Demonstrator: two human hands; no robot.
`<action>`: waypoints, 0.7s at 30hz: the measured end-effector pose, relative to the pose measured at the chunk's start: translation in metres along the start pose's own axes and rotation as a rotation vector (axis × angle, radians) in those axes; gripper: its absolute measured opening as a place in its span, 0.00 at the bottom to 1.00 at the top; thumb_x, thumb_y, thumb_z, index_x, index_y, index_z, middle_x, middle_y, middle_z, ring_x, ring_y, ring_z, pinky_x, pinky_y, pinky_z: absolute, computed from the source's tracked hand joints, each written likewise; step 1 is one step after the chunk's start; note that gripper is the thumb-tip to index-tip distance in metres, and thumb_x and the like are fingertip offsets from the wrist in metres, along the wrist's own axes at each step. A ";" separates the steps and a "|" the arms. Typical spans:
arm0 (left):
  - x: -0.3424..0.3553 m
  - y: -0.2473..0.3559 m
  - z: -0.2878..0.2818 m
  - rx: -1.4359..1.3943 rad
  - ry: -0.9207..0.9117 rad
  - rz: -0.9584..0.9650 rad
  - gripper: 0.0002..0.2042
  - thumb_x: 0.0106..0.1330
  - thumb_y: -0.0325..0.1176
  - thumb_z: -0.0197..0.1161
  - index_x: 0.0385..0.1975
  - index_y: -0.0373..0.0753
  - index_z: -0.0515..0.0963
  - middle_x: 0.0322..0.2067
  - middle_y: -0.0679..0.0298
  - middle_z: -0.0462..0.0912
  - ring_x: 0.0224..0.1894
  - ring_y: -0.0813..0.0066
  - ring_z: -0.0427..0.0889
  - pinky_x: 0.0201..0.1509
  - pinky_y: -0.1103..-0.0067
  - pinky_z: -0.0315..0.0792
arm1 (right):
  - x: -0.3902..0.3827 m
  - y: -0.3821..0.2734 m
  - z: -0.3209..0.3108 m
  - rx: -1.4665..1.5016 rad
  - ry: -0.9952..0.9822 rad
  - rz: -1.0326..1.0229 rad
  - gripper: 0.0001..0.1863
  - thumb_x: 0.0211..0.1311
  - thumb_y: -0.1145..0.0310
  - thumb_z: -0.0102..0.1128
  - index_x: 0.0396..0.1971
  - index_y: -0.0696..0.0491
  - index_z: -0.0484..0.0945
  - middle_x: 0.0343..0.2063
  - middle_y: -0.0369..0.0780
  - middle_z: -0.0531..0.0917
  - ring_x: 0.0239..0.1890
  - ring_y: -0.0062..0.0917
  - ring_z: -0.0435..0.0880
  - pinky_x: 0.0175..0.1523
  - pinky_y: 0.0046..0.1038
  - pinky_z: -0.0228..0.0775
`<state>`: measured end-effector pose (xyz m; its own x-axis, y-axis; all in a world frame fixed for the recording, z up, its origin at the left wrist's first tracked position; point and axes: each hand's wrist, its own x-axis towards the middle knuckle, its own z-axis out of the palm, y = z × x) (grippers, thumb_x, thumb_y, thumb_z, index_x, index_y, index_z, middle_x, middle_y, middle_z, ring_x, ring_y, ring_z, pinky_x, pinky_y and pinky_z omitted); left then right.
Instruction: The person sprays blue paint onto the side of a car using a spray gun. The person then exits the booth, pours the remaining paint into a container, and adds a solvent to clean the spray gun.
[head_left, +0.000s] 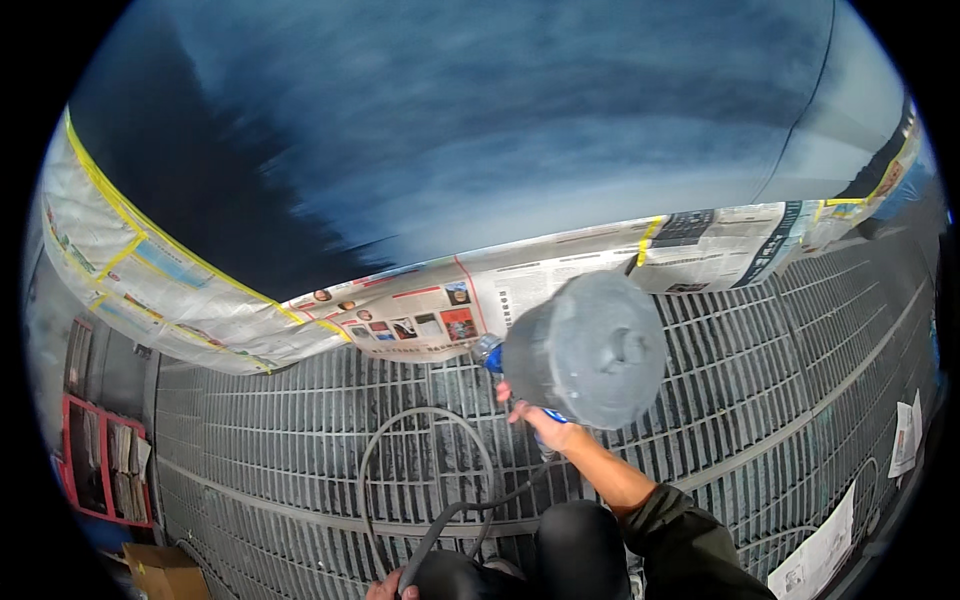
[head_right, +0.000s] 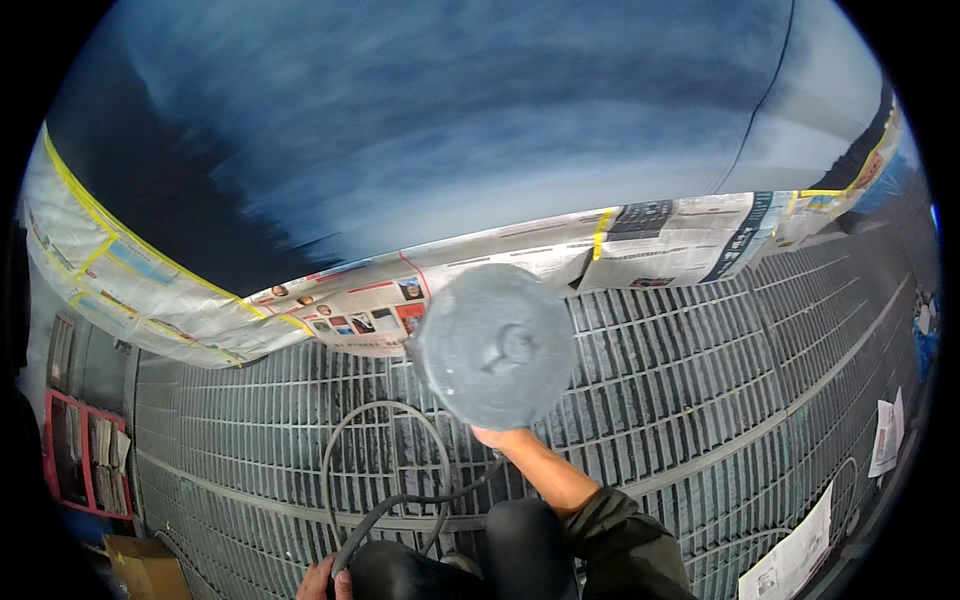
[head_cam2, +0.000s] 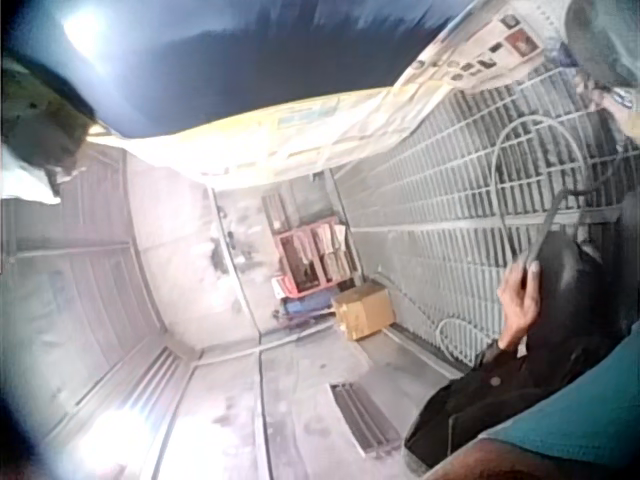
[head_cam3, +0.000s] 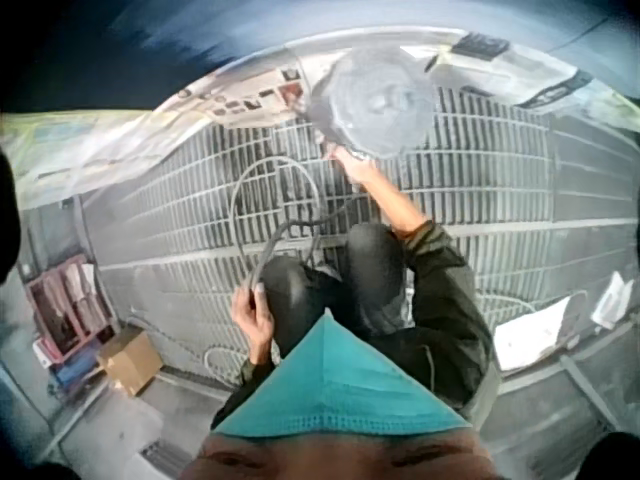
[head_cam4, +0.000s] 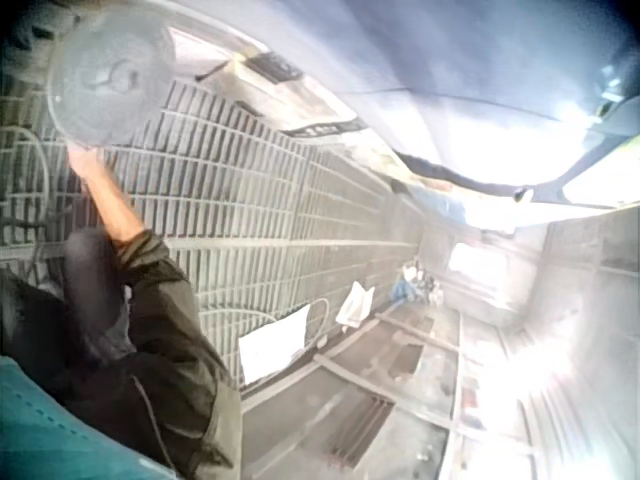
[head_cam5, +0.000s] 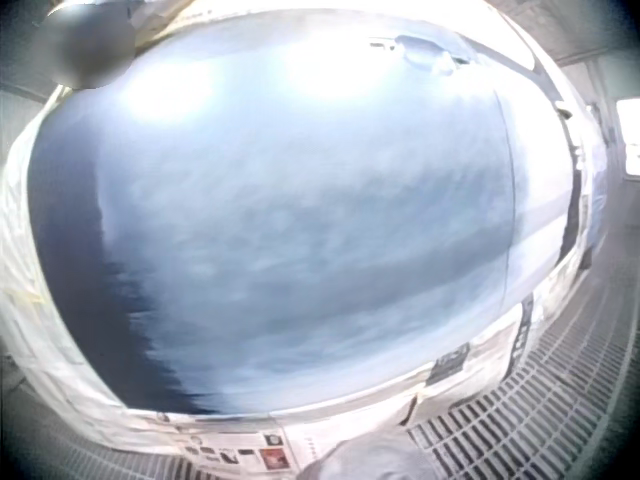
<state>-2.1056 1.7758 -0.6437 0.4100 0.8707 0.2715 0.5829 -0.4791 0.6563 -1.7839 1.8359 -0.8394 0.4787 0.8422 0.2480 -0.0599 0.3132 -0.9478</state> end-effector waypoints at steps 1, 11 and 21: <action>-0.001 0.000 -0.005 0.020 -0.044 -0.053 0.08 0.69 0.26 0.56 0.43 0.30 0.78 0.21 0.56 0.68 0.22 0.64 0.64 0.27 0.71 0.58 | 0.005 0.002 0.011 0.013 -0.018 0.014 0.17 0.60 0.80 0.52 0.50 0.60 0.73 0.42 0.45 0.80 0.42 0.26 0.80 0.36 0.26 0.80; -0.002 0.010 0.011 0.018 -0.084 -0.062 0.08 0.69 0.29 0.58 0.42 0.32 0.79 0.19 0.58 0.65 0.21 0.68 0.63 0.25 0.72 0.57 | -0.005 -0.070 -0.067 0.118 0.427 0.053 0.06 0.50 0.77 0.56 0.29 0.61 0.75 0.23 0.41 0.78 0.19 0.22 0.75 0.23 0.24 0.67; 0.004 0.035 0.050 -0.009 -0.255 0.161 0.05 0.65 0.25 0.62 0.29 0.33 0.75 0.19 0.56 0.66 0.18 0.59 0.64 0.22 0.67 0.58 | -0.033 -0.127 -0.236 0.017 0.866 -0.220 0.07 0.49 0.76 0.56 0.30 0.60 0.76 0.24 0.41 0.79 0.21 0.22 0.76 0.22 0.24 0.67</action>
<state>-2.0486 1.7565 -0.6550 0.6604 0.7271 0.1877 0.4902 -0.6068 0.6257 -1.5850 1.6651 -0.7745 0.9741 0.1380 0.1789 0.1014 0.4406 -0.8919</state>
